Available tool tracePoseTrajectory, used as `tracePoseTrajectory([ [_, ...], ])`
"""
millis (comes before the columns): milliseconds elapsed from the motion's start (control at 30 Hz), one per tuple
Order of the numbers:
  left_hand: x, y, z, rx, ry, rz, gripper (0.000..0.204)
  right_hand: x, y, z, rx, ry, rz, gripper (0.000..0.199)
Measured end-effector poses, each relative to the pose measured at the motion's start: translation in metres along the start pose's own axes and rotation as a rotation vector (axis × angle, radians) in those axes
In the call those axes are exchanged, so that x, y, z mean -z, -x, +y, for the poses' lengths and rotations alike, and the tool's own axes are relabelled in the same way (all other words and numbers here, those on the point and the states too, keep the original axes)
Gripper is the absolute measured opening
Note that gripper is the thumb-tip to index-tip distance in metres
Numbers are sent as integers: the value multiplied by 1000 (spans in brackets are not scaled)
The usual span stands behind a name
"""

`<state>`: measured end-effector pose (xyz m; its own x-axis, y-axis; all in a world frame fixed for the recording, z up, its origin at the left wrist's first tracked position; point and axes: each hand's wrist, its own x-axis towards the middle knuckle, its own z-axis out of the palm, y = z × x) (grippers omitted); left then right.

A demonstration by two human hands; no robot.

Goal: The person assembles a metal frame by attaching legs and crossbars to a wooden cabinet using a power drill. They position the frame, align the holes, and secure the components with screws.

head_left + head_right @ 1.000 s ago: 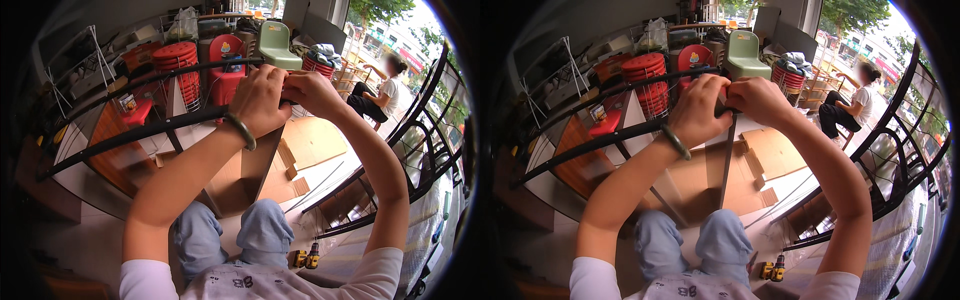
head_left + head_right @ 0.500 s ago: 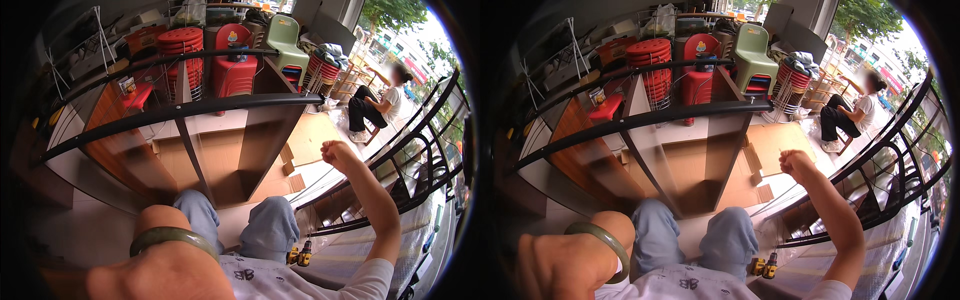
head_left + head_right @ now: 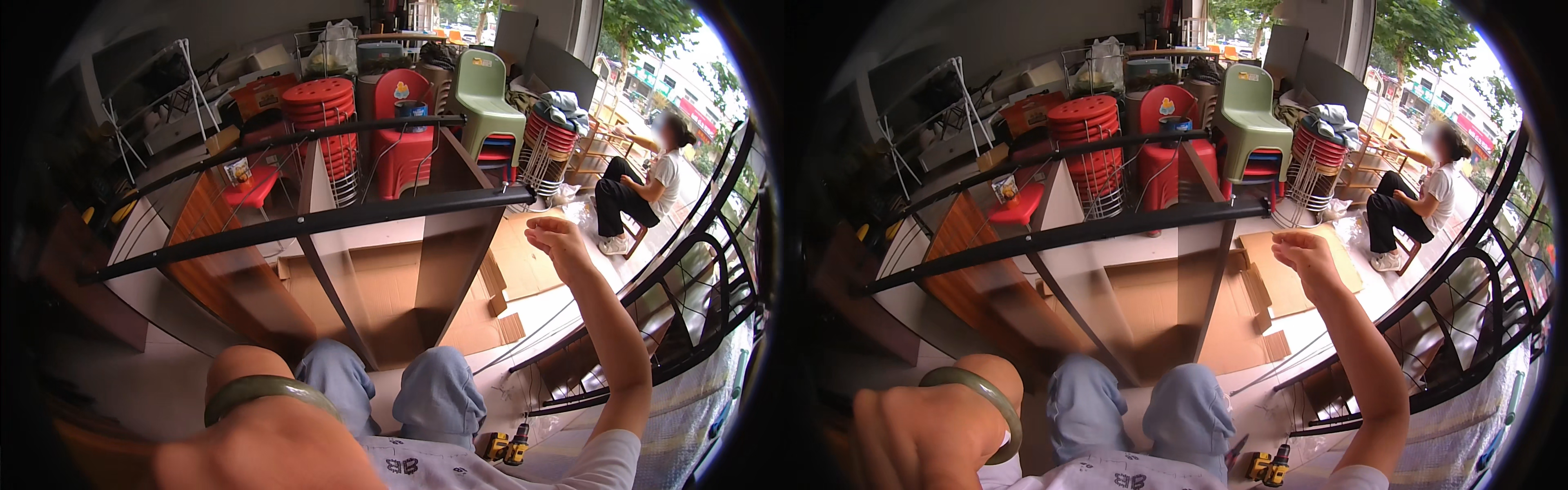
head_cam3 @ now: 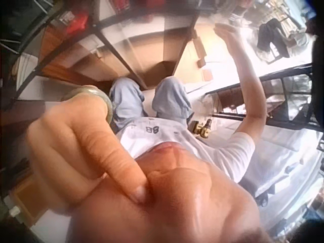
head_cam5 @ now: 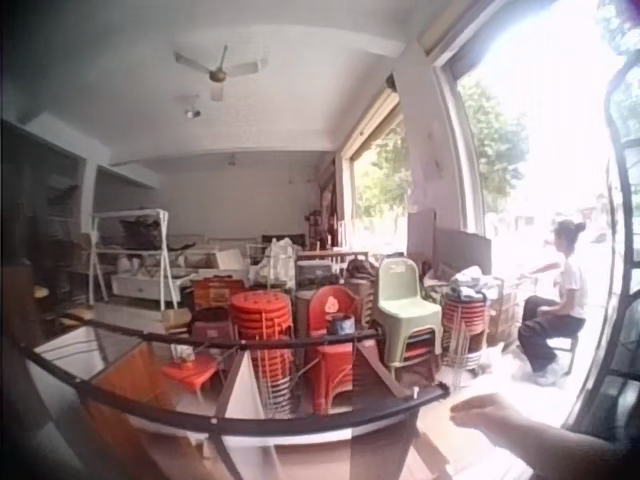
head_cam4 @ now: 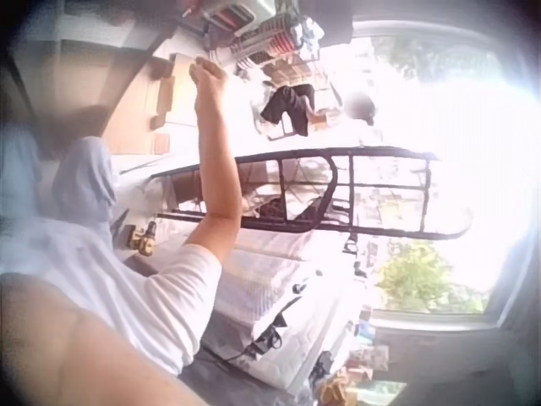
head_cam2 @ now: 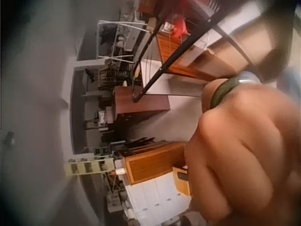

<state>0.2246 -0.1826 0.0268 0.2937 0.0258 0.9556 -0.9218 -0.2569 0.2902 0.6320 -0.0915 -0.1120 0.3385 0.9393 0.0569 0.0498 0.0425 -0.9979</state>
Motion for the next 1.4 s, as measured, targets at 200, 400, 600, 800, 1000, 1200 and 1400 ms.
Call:
tracePoseTrajectory([
  [200, 91, -71, -50, 291, -312, -244, 30, 8, -36, -17, 156, 131, 96, 21],
  [400, 253, -110, -191, 1171, -1578, -380, 49, -9, -101, -87, 449, 254, -35, 16],
  [600, 325, -64, -274, 1472, -1126, -300, 38, -68, -150, -133, 581, 718, -152, 12],
  [800, 327, -59, -286, 1545, -824, -104, 27, -95, -175, -120, 500, 464, -250, 12],
  [1000, 324, -62, -278, 1556, -778, -53, 24, -103, -181, -119, 452, 351, -321, 12],
  [1200, 324, -61, -278, 1545, -742, -81, 23, -111, -190, -124, 472, 519, -341, 10],
  [1400, 327, -61, -278, 1550, -733, -110, 21, -121, -206, -125, 444, 650, -376, 9],
])
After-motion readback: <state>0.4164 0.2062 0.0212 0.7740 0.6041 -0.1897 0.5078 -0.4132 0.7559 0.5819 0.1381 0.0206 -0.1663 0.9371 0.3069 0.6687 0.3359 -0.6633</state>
